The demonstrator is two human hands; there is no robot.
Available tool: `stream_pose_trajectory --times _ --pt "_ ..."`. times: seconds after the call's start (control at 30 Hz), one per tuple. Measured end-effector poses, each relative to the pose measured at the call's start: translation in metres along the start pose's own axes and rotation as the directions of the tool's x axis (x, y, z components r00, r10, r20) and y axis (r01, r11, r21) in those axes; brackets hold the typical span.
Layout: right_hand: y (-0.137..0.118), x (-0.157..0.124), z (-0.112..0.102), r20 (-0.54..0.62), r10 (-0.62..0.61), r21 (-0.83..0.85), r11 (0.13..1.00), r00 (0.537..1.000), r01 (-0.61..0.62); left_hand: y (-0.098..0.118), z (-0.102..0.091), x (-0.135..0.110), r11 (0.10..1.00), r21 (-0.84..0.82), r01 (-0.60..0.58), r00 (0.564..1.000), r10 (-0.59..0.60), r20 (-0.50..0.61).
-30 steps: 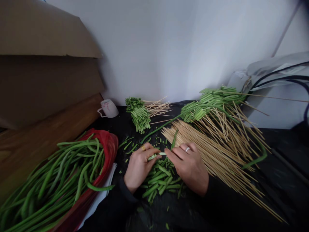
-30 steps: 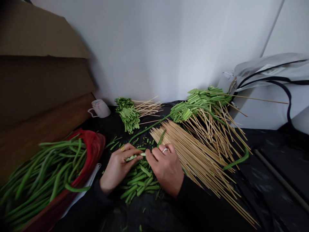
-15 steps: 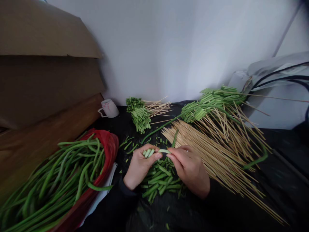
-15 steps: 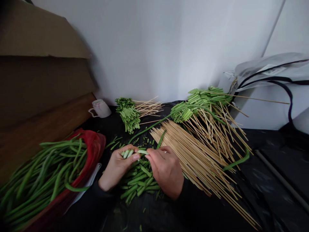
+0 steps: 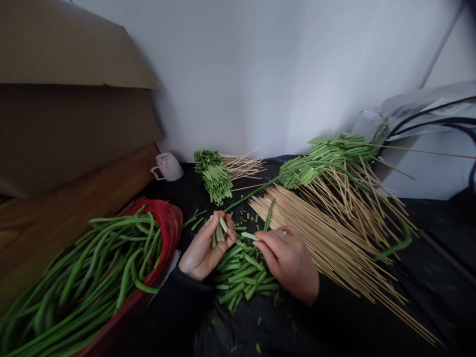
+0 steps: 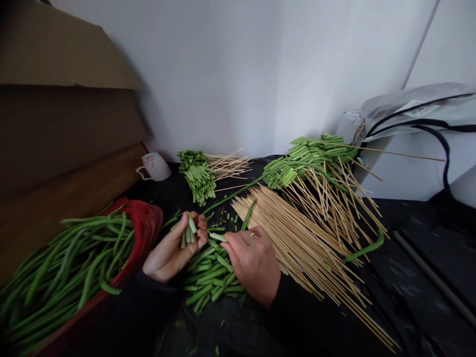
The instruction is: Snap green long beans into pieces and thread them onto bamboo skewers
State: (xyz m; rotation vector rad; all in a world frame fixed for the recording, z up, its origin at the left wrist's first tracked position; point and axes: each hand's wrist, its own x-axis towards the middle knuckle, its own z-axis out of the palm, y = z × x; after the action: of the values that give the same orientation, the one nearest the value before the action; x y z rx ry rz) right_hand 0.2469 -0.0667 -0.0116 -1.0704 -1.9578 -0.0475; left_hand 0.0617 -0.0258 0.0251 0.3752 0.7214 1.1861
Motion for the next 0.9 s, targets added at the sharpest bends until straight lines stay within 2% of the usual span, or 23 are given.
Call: stream_pose_trajectory --times 0.07,0.13,0.23,0.33,0.4,0.47,0.6,0.67,0.73,0.8,0.83,0.9 --pt "0.001 0.0 0.0 -0.003 0.002 -0.006 1.0 1.0 -0.002 0.003 0.0 0.0 0.997 -0.02 0.08 0.997 -0.08 -0.016" --pt "0.002 0.001 -0.001 -0.004 0.006 -0.01 1.0 1.0 -0.006 0.001 -0.001 -0.001 0.994 0.037 0.1 0.994 -0.102 0.031" --pt "0.002 0.002 -0.003 -0.005 -0.005 -0.03 1.0 1.0 0.005 -0.006 -0.002 -0.003 0.964 0.266 -0.021 0.993 -0.011 0.117" --pt "0.001 0.002 -0.004 -0.005 -0.031 -0.063 0.998 1.0 0.031 -0.014 -0.003 -0.005 0.814 0.559 -0.154 0.985 0.08 0.155" --pt "0.001 0.002 -0.004 0.009 -0.036 -0.076 0.996 0.999 0.037 -0.017 -0.004 -0.004 0.722 0.664 -0.194 0.98 0.114 0.162" --pt "0.001 0.002 -0.003 0.025 -0.027 -0.073 0.997 0.999 0.029 -0.017 -0.005 -0.002 0.688 0.691 -0.22 0.975 0.162 0.15" --pt "0.004 0.002 -0.004 0.008 0.016 -0.05 0.999 1.0 -0.016 -0.013 -0.009 0.003 0.681 0.689 -0.25 0.963 0.246 0.106" --pt "0.004 0.003 -0.005 0.0 0.029 -0.067 0.997 1.0 -0.029 -0.011 -0.01 0.004 0.631 0.719 -0.289 0.945 0.308 0.109" --pt "0.004 0.005 -0.007 0.016 0.019 -0.118 0.993 1.0 -0.017 -0.011 -0.009 0.003 0.495 0.79 -0.362 0.9 0.407 0.157" --pt "0.005 0.005 -0.007 0.046 -0.007 -0.183 0.983 0.999 0.015 -0.012 -0.009 0.0 0.262 0.853 -0.451 0.821 0.498 0.281" --pt "0.005 0.005 -0.007 0.059 -0.02 -0.21 0.977 0.998 0.033 -0.013 -0.009 -0.001 0.13 0.861 -0.492 0.778 0.51 0.368" --pt "0.005 0.005 -0.006 0.077 -0.041 -0.244 0.968 0.996 0.058 -0.016 -0.01 -0.004 -0.098 0.818 -0.566 0.703 0.461 0.541"
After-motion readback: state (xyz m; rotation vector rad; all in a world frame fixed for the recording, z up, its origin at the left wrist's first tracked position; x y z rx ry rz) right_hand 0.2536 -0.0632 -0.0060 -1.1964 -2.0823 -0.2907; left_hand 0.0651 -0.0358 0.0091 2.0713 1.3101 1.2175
